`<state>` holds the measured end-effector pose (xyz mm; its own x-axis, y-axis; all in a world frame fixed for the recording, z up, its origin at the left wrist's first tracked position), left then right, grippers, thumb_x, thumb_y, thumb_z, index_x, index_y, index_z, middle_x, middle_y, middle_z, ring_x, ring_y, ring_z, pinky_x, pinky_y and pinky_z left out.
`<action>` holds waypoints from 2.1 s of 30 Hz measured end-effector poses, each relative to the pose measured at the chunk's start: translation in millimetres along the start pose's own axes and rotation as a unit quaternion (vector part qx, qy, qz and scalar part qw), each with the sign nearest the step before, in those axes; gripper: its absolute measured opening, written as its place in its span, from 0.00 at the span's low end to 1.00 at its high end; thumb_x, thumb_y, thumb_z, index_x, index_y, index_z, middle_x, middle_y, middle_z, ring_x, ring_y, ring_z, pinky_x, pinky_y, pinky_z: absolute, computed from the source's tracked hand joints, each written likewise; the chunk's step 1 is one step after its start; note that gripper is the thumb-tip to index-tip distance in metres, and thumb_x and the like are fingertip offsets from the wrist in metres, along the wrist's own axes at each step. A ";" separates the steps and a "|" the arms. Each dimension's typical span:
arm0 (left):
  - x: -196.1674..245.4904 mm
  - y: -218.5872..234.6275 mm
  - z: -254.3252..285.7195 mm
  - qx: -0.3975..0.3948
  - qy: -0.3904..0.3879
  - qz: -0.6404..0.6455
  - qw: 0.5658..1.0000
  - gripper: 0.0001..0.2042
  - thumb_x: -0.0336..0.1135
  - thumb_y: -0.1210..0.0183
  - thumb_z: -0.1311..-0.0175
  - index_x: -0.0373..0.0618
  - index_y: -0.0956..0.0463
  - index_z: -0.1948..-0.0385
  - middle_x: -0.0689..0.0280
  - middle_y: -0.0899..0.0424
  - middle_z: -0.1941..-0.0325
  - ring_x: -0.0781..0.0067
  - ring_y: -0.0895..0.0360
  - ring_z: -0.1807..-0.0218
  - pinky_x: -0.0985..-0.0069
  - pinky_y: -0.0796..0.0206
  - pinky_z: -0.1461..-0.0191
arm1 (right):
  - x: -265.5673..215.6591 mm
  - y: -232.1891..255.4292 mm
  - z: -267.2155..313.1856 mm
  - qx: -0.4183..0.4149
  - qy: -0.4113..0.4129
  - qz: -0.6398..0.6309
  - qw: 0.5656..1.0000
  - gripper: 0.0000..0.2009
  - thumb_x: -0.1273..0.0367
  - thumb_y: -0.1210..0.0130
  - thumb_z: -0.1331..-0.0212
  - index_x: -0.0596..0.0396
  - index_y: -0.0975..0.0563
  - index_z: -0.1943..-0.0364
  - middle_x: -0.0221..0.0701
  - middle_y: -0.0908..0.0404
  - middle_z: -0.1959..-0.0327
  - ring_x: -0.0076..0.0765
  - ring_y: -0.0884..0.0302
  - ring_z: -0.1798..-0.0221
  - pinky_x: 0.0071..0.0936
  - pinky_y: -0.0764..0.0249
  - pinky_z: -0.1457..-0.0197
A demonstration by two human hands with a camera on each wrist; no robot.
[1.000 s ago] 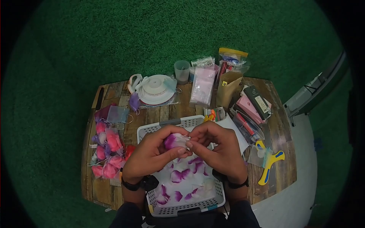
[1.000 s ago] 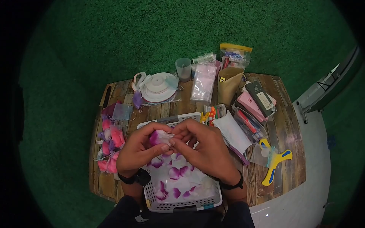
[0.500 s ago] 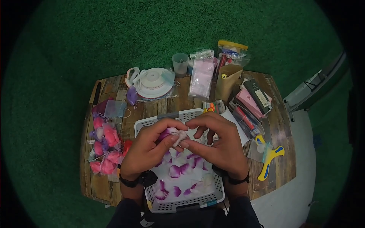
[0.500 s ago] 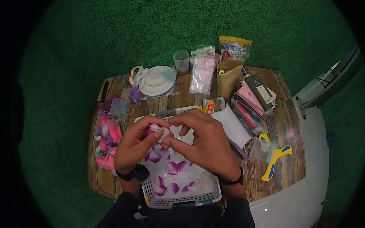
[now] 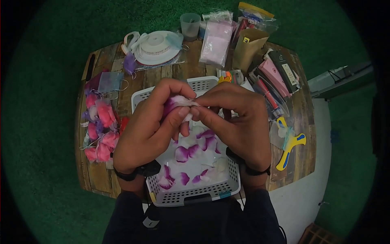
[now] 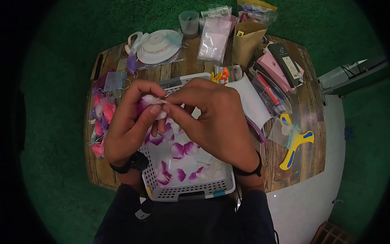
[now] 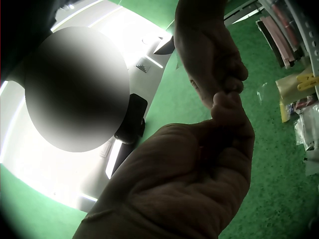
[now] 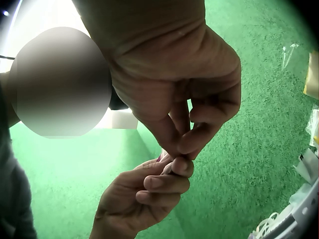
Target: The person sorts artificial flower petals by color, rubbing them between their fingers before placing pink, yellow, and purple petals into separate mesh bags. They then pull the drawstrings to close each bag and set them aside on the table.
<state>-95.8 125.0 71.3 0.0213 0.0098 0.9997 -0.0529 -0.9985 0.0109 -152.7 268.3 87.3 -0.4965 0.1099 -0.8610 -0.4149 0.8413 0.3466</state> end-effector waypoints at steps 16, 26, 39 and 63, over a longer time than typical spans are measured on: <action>1.8 7.2 0.3 0.063 -0.030 0.022 0.997 0.09 0.21 0.44 0.34 0.33 0.28 0.55 0.61 0.17 0.65 0.80 0.21 0.72 0.85 0.29 0.73 | 4.6 0.8 4.3 0.032 -0.094 -0.109 0.989 0.10 0.78 0.34 0.49 0.64 0.17 0.61 0.33 0.15 0.66 0.21 0.20 0.67 0.16 0.26 0.63; 16.2 12.8 9.9 0.133 -0.131 -0.012 0.982 0.06 0.19 0.42 0.37 0.32 0.25 0.60 0.57 0.17 0.69 0.80 0.22 0.75 0.85 0.30 0.75 | 1.7 39.3 10.2 0.092 0.009 -0.169 0.981 0.09 0.80 0.37 0.45 0.66 0.19 0.60 0.37 0.15 0.71 0.25 0.17 0.73 0.17 0.22 0.71; -42.8 -78.9 25.0 -0.250 0.151 -0.285 0.913 0.09 0.30 0.41 0.35 0.32 0.23 0.58 0.60 0.17 0.67 0.72 0.17 0.67 0.76 0.26 0.65 | -17.9 111.1 58.5 0.241 0.149 -0.104 0.953 0.05 0.78 0.39 0.49 0.62 0.17 0.67 0.34 0.16 0.76 0.26 0.17 0.75 0.20 0.24 0.71; -100.4 -91.0 -2.2 -0.222 -0.038 -0.503 0.834 0.10 0.25 0.40 0.42 0.37 0.25 0.58 0.52 0.20 0.64 0.52 0.20 0.64 0.63 0.27 0.60 | -13.5 133.4 52.6 0.280 0.159 -0.177 0.930 0.07 0.72 0.41 0.52 0.60 0.16 0.71 0.38 0.17 0.78 0.38 0.17 0.74 0.28 0.22 0.67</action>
<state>-95.4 215.0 -30.0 0.3405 0.8110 0.4758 -0.3341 -0.3686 0.8675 -161.2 406.8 125.6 -0.6416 -0.3140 -0.6998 -0.1770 0.9483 -0.2632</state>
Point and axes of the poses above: each hand's wrist, its own z-axis away from the middle knuckle, its own y-axis out of the back of the hand, x = y × z, the point moved 6 cm from there along -z, towards the middle knuckle
